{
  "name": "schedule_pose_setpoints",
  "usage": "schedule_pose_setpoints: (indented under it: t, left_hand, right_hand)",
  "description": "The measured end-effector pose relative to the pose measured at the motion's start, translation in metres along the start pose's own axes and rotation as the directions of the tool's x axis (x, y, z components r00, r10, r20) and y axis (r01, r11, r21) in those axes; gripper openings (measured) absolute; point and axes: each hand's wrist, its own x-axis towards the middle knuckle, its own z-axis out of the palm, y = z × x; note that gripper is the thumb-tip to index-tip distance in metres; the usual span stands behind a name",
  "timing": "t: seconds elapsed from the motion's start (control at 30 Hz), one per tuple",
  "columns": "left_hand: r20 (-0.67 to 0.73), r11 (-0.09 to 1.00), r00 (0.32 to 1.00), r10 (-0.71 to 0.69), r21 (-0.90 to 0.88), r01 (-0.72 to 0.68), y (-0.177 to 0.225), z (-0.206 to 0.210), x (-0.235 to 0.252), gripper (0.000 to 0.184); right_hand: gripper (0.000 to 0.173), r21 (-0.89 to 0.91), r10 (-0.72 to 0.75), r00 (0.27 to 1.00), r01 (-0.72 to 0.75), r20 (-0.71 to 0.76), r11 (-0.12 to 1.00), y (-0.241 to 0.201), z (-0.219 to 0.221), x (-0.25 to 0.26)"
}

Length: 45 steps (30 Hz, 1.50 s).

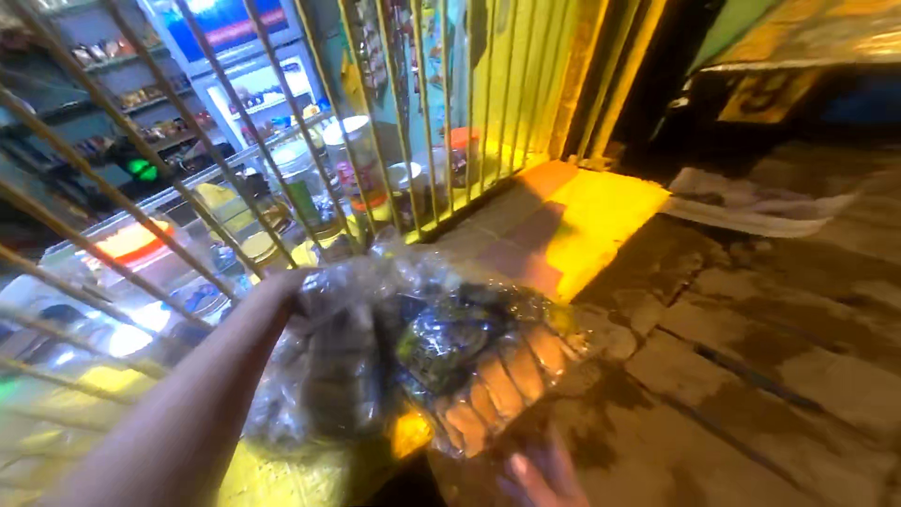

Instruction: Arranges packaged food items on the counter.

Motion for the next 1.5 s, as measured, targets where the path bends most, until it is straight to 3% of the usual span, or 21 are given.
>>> schedule_pose_setpoints:
  t: [0.07,0.1,0.17,0.23,0.3,0.37,0.43,0.5,0.6,0.7,0.8,0.87,0.93,1.0,1.07,1.13,1.2,1.27,1.33,1.43,1.5]
  left_hand:
    - [0.041,0.981,0.998,-0.047,-0.188,0.054,0.000,0.014,0.002,0.052]
    - [0.047,0.986,0.999,-0.021,-0.162,0.028,-0.004,0.019,0.008,0.055]
    - [0.088,0.996,0.994,0.059,0.065,-0.065,-0.009,0.018,0.023,0.056]
    - [0.123,0.952,0.985,0.121,0.266,-0.150,-0.009,0.011,0.023,0.043]
    - [0.107,0.936,0.981,0.161,0.298,-0.186,-0.009,0.002,0.010,0.036]
    - [0.094,0.946,0.972,0.213,0.230,-0.230,-0.016,-0.004,-0.003,0.031]
    - [0.101,0.949,0.965,0.243,0.181,-0.258,-0.026,-0.006,0.000,0.028]
    - [0.111,0.900,0.951,0.288,0.308,-0.309,-0.035,-0.003,0.015,0.033]
    - [0.137,0.845,0.950,0.280,0.435,-0.312,-0.037,0.002,0.035,0.036]
    - [0.130,0.847,0.961,0.243,0.454,-0.276,-0.039,0.006,0.046,0.034]
    - [0.075,0.852,0.969,0.237,0.463,-0.244,-0.035,0.006,0.039,0.031]
    - [0.040,0.858,0.966,0.255,0.451,-0.245,-0.034,0.005,0.036,0.035]
    - [0.067,0.871,0.965,0.254,0.418,-0.258,-0.031,0.004,0.035,0.031]
    - [0.099,0.911,0.970,0.222,0.335,-0.243,-0.038,0.004,0.043,0.030]
    - [0.147,0.902,0.965,0.216,0.347,-0.255,-0.059,0.001,0.059,0.036]
    - [0.195,0.848,0.923,0.332,0.366,-0.383,-0.076,-0.002,0.072,0.032]
    - [0.209,0.829,0.878,0.431,0.292,-0.477,-0.074,-0.008,0.059,0.029]
    - [0.169,0.862,0.928,0.332,0.345,-0.371,-0.037,-0.023,0.009,0.027]
    - [0.127,0.889,0.967,0.222,0.381,-0.254,-0.015,-0.036,-0.016,0.036]
    - [-0.011,0.978,0.978,0.209,-0.024,-0.209,-0.050,-0.043,-0.013,0.049]
    - [-0.119,0.924,0.967,0.226,-0.286,-0.252,-0.069,-0.044,-0.019,0.056]
  right_hand:
    - [0.123,-0.053,-0.152,0.985,0.148,-0.081,0.988,-0.032,0.007,0.034]
    - [0.122,-0.097,-0.201,0.973,0.191,-0.111,0.977,-0.050,0.012,0.052]
    - [0.101,-0.173,-0.262,0.954,0.236,-0.144,0.956,-0.086,0.022,0.085]
    - [0.078,-0.316,-0.324,0.942,0.283,-0.085,0.905,-0.127,0.027,0.109]
    - [0.062,-0.483,-0.394,0.919,0.355,0.023,0.800,-0.169,0.030,0.142]
    - [0.058,-0.527,-0.398,0.910,0.398,0.120,0.751,-0.198,0.036,0.191]
    - [0.055,-0.550,-0.349,0.918,0.394,0.190,0.737,-0.211,0.039,0.246]
    - [0.051,-0.621,-0.305,0.936,0.347,0.179,0.703,-0.219,0.042,0.280]
    - [0.051,-0.718,-0.364,0.928,0.304,0.076,0.626,-0.233,0.047,0.265]
    - [0.072,-0.716,-0.615,0.786,0.468,0.069,0.518,-0.209,0.033,0.198]
    - [0.068,-0.616,-0.715,0.670,0.652,0.197,0.441,-0.142,0.034,0.098]
    - [0.071,-0.451,-0.576,0.716,0.697,0.395,0.557,-0.087,0.052,0.045]
    - [0.098,-0.431,-0.419,0.739,0.658,0.527,0.618,-0.034,0.078,0.027]
    - [0.128,-0.559,-0.328,0.770,0.628,0.548,0.541,-0.001,0.109,0.025]
    - [0.137,-0.652,-0.367,0.774,0.632,0.516,0.418,0.021,0.133,0.037]
    - [0.131,-0.662,-0.431,0.742,0.662,0.514,0.352,0.026,0.145,0.060]
    - [0.114,-0.635,-0.414,0.715,0.695,0.563,0.337,0.013,0.146,0.084]
    - [0.090,-0.573,-0.443,0.648,0.759,0.620,0.308,-0.002,0.140,0.112]
    - [0.083,-0.517,-0.462,0.586,0.808,0.665,0.281,-0.018,0.131,0.140]
    - [0.083,-0.465,-0.426,0.570,0.821,0.703,0.331,-0.026,0.119,0.165]
    - [0.085,-0.461,-0.443,0.572,0.819,0.690,0.341,-0.019,0.115,0.168]
